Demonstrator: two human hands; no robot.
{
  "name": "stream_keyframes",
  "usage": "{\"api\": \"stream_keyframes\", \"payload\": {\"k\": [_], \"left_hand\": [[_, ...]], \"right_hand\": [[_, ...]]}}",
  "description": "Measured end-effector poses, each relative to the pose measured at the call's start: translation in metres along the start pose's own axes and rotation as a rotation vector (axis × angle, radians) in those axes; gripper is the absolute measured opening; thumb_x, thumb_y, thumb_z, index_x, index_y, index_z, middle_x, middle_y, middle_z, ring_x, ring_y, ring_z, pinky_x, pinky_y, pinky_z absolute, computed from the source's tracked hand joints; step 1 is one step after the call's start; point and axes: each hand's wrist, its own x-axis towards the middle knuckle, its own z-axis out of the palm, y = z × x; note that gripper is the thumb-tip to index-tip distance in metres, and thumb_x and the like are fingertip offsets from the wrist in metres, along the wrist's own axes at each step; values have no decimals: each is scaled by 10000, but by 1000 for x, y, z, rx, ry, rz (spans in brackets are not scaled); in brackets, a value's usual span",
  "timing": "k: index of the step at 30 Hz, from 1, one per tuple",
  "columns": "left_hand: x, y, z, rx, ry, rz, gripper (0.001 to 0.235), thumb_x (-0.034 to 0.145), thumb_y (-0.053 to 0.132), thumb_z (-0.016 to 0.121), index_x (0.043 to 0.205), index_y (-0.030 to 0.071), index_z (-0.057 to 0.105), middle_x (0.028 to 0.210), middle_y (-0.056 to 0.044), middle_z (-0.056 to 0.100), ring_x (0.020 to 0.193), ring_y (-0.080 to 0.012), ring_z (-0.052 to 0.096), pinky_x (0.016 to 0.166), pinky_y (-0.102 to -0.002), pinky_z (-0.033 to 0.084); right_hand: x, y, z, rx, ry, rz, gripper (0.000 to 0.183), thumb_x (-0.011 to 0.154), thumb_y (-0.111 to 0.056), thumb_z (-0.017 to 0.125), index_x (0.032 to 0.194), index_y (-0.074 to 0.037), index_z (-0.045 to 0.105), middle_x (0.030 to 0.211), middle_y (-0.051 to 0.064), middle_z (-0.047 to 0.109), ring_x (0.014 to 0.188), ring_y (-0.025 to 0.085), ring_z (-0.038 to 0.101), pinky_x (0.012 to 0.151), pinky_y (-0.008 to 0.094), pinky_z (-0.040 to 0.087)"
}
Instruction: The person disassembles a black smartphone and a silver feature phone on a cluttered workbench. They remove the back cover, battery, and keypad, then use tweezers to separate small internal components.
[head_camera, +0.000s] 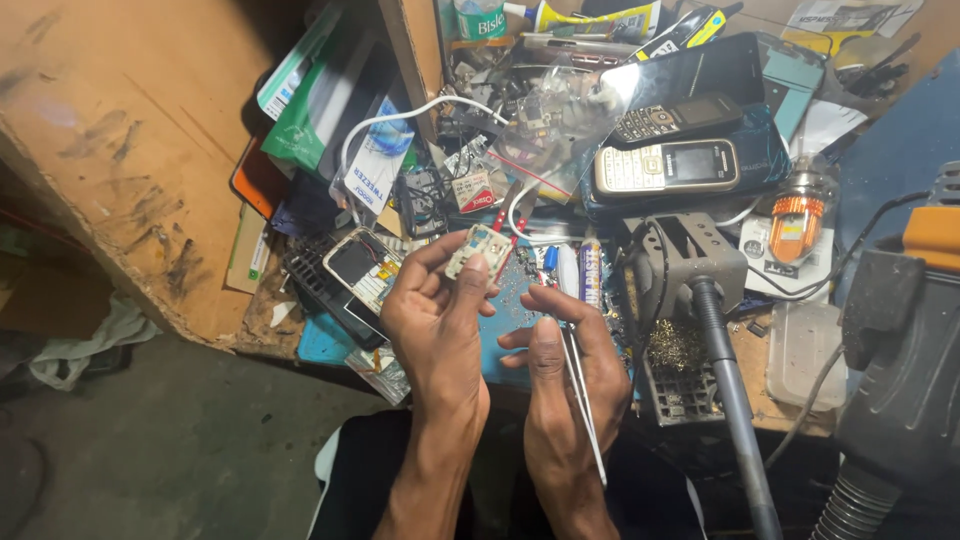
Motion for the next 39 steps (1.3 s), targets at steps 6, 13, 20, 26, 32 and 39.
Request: {"api": "stream_keyframes", "payload": {"k": [6,13,20,26,32,39], "left_hand": [[-5,-8,-10,-47,27,2,281,937,40,677,1204,-47,683,889,-65,676,672,-123,632,601,-237,521],[9,-7,-26,-7,-97,54,342,911,39,702,1231,-18,596,900,-89,691,714,-119,670,581,-227,521],[13,-6,-33,11,-92,135,296,966,25,692,1239,-67,624,972,-120,689,743,-128,644,604,-239,520],[18,5,-39,-73,98,185,285,976,26,621,1251,-41,587,982,-99,662,712,-130,626,584,-231,486],[23,7,-41,-38,140,170,286,955,26,627,1232,-29,589,972,-88,639,673,-131,617,563,-229,464],[25,5,-38,-31,156,164,284,948,35,635,1224,-11,584,961,-84,647,665,-114,607,541,-213,442]], "right_hand": [[-5,3,7,-49,9,-19,350,1035,-220,511,1219,54,627,1141,184,732,843,204,778,678,300,625],[1,1,3,-25,11,6,345,1037,-200,517,1241,59,618,1161,183,726,863,209,763,716,306,611],[6,-3,10,-115,-31,13,210,954,-71,611,1131,0,701,1066,128,756,856,171,775,685,297,639],[5,-3,28,-431,-68,-193,209,829,0,741,1034,-36,722,959,111,746,811,206,764,677,332,570],[12,3,43,-548,-115,-254,240,759,-2,796,973,-25,692,930,138,706,804,301,717,657,374,540],[15,-1,46,-551,-97,-276,157,782,44,766,897,-37,694,861,106,708,753,258,730,635,370,541]]}}
